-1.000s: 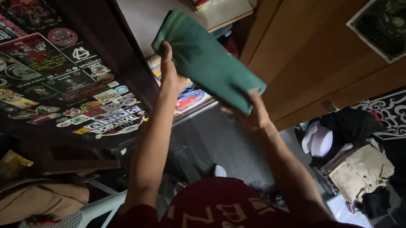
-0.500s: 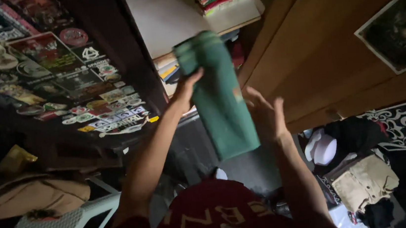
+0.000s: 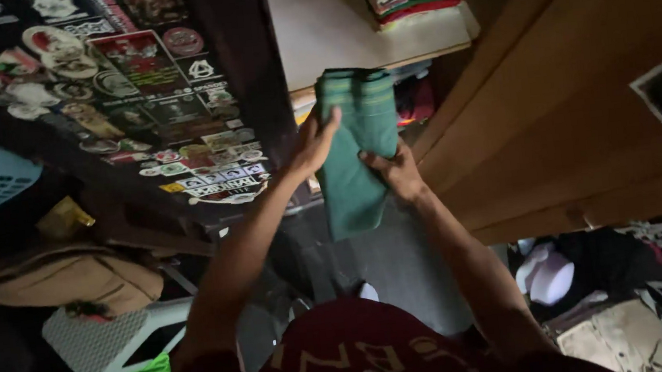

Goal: The recorder is taking clothes out of a wardrobe, folding them on the floor, and placing them back onto shelves.

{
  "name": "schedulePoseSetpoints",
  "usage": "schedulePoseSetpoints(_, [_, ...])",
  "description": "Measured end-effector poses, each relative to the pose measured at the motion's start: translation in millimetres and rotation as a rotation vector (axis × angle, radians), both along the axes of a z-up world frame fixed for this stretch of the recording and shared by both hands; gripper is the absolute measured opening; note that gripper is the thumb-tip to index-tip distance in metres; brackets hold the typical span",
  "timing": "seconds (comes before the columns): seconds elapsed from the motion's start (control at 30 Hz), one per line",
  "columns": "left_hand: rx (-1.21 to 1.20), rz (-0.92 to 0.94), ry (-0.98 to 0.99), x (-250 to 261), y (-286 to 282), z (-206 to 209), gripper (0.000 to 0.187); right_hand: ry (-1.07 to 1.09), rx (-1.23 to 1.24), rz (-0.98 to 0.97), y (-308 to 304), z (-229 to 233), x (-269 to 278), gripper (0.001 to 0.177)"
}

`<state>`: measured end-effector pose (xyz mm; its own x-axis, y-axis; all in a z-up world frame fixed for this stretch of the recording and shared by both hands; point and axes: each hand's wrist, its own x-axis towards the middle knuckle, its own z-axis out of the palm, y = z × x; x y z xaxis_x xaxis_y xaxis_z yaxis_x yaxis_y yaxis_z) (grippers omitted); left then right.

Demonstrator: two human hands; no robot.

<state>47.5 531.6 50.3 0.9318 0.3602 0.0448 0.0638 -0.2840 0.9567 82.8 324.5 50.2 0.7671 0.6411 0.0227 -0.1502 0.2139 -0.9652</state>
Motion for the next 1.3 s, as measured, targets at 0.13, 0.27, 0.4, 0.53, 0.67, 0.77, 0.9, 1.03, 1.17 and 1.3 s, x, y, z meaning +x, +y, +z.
schedulePoseSetpoints(0.13, [0.942, -0.105, 0.194, 1.8, 41.8, 31.6, 0.039, -0.057, -0.076, -0.058, -14.3, -8.8, 10.1, 0.027])
schedulePoseSetpoints(0.27, [1.501, 0.014, 0.030, 10.4, 68.4, 32.1, 0.035, -0.190, -0.116, -0.120, -31.5, -26.1, 20.0, 0.032])
schedulePoseSetpoints(0.4, [2.028, -0.005, 0.431, 23.9, 52.8, 29.8, 0.043, -0.104, -0.078, -0.089, -38.5, -29.4, 24.8, 0.028])
schedulePoseSetpoints(0.53, [1.984, -0.119, 0.597, 11.1, 17.0, 18.2, 0.036, -0.128, -0.113, -0.071, -45.1, -36.2, 35.5, 0.029])
schedulePoseSetpoints(0.67, [1.912, -0.043, 0.533, -23.6, -4.2, -17.5, 0.038, -0.130, -0.059, 0.031, -43.3, -40.6, 45.8, 0.024])
schedulePoseSetpoints(0.77, [1.574, -0.136, 0.609, -50.1, -10.5, -57.3, 0.033, -0.116, -0.052, 0.080, -36.1, -47.6, 53.9, 0.021])
schedulePoseSetpoints(0.9, [1.177, -0.010, 0.599, -74.6, -10.1, -78.0, 0.020, -0.031, -0.028, 0.110, -22.5, -45.3, 56.5, 0.023])
schedulePoseSetpoints(1.03, [0.662, 0.311, 0.303, -80.1, -13.8, -11.2, 0.041, -0.107, -0.111, 0.215, -9.6, -43.8, 57.4, 0.018])
schedulePoseSetpoints(1.17, [-0.025, 0.513, -0.016, -77.1, 9.7, -7.7, 0.071, -0.136, -0.081, 0.361, 19.7, -42.5, 49.4, 0.018])
schedulePoseSetpoints(1.3, [-0.317, 0.505, -0.123, -96.0, 45.7, -17.3, 0.086, -0.080, 0.078, 0.447, 50.2, -46.1, 42.9, 0.027])
